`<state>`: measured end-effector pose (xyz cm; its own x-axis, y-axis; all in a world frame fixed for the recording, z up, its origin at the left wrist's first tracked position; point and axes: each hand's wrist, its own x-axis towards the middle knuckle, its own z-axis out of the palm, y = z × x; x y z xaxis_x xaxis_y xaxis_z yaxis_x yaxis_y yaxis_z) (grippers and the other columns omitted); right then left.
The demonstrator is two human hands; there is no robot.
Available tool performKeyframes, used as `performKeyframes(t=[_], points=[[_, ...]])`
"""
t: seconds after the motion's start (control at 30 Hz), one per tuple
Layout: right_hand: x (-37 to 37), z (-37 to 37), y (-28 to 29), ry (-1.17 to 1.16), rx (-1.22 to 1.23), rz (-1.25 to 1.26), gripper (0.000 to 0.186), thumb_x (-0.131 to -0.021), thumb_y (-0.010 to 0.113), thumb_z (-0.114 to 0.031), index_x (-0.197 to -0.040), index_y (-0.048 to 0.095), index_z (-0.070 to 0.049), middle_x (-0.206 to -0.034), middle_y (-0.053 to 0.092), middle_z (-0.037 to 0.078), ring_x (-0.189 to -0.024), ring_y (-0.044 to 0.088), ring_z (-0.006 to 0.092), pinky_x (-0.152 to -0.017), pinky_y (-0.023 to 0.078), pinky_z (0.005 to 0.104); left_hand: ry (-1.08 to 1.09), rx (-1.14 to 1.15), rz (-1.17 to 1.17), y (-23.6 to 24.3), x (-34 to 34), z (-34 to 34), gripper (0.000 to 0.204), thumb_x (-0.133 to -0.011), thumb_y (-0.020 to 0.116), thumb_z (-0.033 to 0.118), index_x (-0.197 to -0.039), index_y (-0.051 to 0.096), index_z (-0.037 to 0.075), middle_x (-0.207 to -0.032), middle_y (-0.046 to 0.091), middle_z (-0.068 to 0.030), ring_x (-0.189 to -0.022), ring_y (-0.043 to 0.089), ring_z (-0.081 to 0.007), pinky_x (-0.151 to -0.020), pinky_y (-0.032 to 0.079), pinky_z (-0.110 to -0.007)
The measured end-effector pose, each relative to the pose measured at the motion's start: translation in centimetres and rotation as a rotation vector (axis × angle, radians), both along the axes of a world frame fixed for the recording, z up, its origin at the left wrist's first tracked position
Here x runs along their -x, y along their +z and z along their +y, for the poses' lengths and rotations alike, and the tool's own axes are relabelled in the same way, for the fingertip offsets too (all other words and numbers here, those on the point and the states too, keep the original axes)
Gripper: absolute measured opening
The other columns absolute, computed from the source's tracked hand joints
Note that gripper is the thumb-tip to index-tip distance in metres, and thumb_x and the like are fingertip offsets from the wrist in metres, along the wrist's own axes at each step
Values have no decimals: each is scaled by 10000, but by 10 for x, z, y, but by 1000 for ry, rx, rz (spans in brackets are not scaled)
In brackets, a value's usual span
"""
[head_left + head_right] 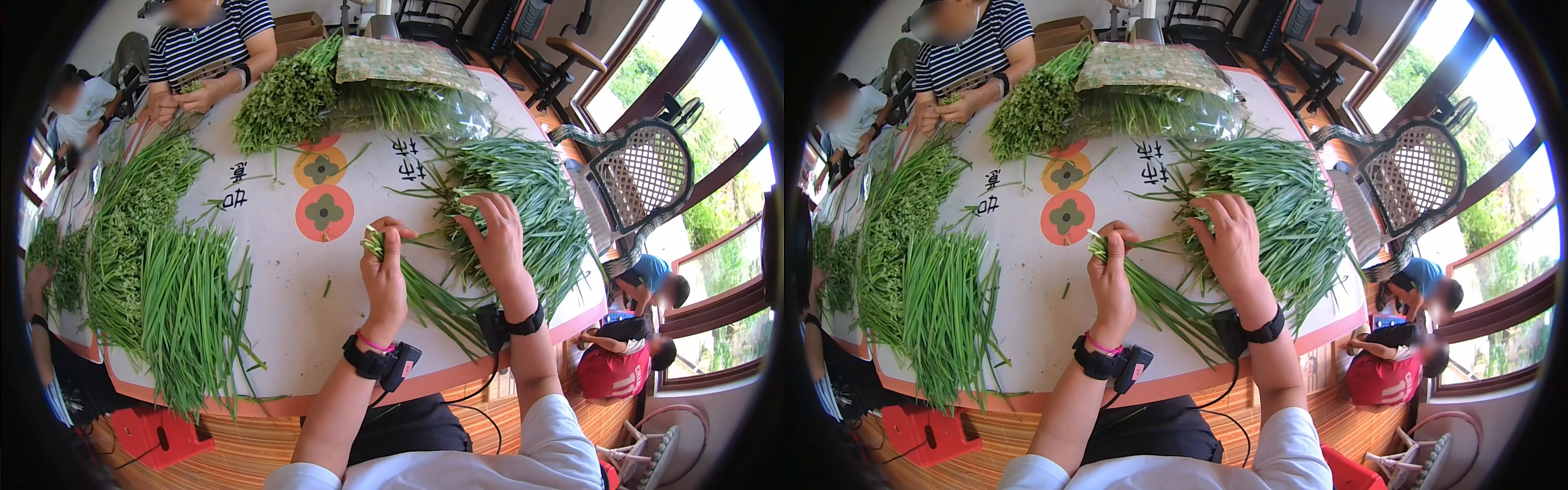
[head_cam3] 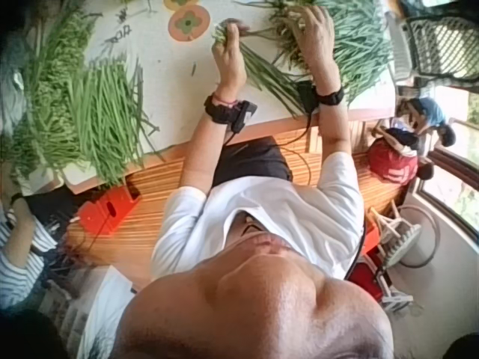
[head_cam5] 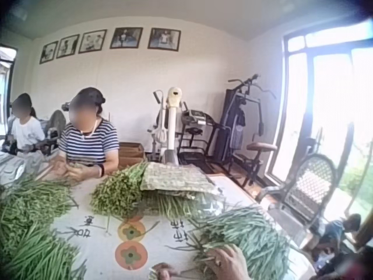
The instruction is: The person trims green leafy vegetables by hand, snapping off ends and separating stalks. They gather trimmed pieces into a pile and occasionally move a plastic bag on the table.
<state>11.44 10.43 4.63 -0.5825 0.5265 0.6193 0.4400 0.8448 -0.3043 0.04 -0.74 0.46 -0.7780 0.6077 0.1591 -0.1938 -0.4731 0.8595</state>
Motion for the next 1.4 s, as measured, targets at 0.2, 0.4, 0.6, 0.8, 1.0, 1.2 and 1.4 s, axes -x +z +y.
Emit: performKeyframes(t=[0.2,0.4,0.6,0.8,1.0,1.2,1.4], points=[[-6,10,-14,-76,-102,-145,183,-701,736,-112,-875,681,-97,-986,578,40,-961,526,272,-845,425,390,-141,-118,-209,-1,5,-2,304,-1017,415,285,-887,547,44,-768,528,-7,-682,516,-101,-629,439,-258],[-1,-2,0,-18,-112,40,156,-685,741,-94,-832,686,-83,-846,600,35,-834,568,250,-737,463,360,-220,90,-181,0,6,-5,220,-933,601,207,-1047,634,22,-654,386,96,-541,287,-6,-487,227,-198],[9,-27,2,280,16,59,155,-673,746,-74,-805,664,-66,-788,646,40,-713,601,233,-640,484,341,-343,174,-58,3,1,-6,302,-894,657,211,-1123,662,15,-620,388,100,-543,307,-12,-481,226,-208],[6,-11,3,142,73,125,126,-726,716,-65,-833,651,-51,-844,655,61,-815,607,276,-733,478,375,-229,117,-77,-6,5,-5,247,-958,559,261,-939,642,29,-653,463,55,-556,355,-36,-492,267,-218],[-11,20,-16,-194,-52,-104,125,-780,674,-110,-898,673,-71,-948,639,59,-942,555,285,-843,429,395,-141,-77,-245,2,-4,3,290,-990,487,312,-829,520,74,-682,473,24,-576,370,-59,-513,294,-239],[-11,19,-15,-190,-135,-125,89,-758,699,-127,-840,676,-98,-870,610,36,-883,552,254,-792,434,379,-187,34,-256,-5,4,-4,239,-941,586,283,-881,579,52,-646,426,77,-539,318,-21,-497,251,-195],[0,-13,8,102,-48,158,111,-707,720,-74,-810,680,-88,-827,622,37,-771,585,241,-692,450,349,-366,154,-44,7,-2,-5,242,-840,683,83,-1062,646,-7,-640,417,109,-561,326,-3,-504,251,-181]])
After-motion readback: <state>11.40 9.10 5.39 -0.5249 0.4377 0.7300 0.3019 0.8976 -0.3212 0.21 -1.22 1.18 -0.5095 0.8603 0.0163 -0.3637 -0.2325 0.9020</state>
